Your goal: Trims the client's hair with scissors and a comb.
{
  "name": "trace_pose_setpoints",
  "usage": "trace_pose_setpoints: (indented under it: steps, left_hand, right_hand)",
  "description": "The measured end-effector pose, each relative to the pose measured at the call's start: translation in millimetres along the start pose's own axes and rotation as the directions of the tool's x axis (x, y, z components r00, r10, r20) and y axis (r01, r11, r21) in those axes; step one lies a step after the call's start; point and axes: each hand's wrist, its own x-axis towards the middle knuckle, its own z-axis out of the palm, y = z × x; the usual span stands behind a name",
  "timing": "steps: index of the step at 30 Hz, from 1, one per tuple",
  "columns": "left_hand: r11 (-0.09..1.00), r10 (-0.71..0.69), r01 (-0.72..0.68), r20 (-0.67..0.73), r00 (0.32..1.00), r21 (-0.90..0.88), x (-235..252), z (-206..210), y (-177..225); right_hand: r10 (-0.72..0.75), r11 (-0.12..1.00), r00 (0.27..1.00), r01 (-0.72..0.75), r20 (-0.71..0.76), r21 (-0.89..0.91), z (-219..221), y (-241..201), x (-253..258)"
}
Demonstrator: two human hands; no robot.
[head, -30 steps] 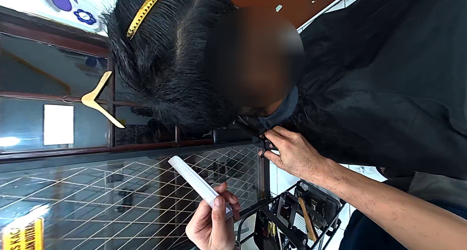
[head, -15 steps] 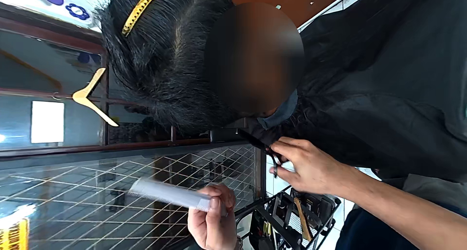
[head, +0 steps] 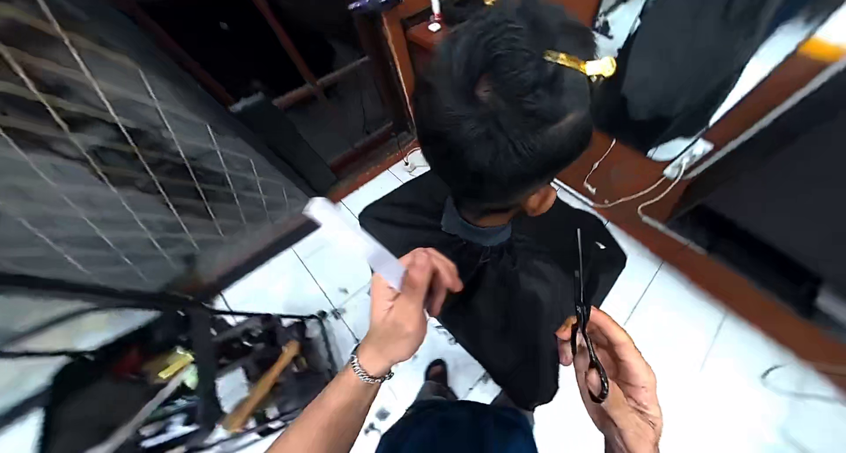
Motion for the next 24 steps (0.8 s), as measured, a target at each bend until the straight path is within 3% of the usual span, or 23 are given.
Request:
trace_pose_setpoints:
  steps: [5,11,14,19,24]
  left_hand:
    - [0.994,0.105,-0.110,-0.214,0.971,-0.011,-7,81,-29]
    - [0.984,0.171,-0.119,-0.533,0.829,0.131,10,162,-50]
    - [0.965,0.229,-0.095,-0.610,0.759,0.243,25,177,-47]
    - [0.957,0.265,-0.084,-0.722,0.639,0.277,48,190,-55]
    - [0.915,0.344,-0.032,-0.739,0.580,0.402,56,197,-53]
  right_hand:
    - [0.024,0.999,0.977,-0.030,0.212,0.025,-67,-7,47]
    - [0.117,0.992,0.819,-0.127,0.562,-0.022,-134,18,99]
    - [0.117,0.990,0.763,-0.143,0.636,-0.010,-139,19,120]
    - [0.134,0.988,0.718,-0.149,0.683,-0.038,-142,21,139]
    - [0.126,0.983,0.709,-0.185,0.694,0.010,-164,19,149]
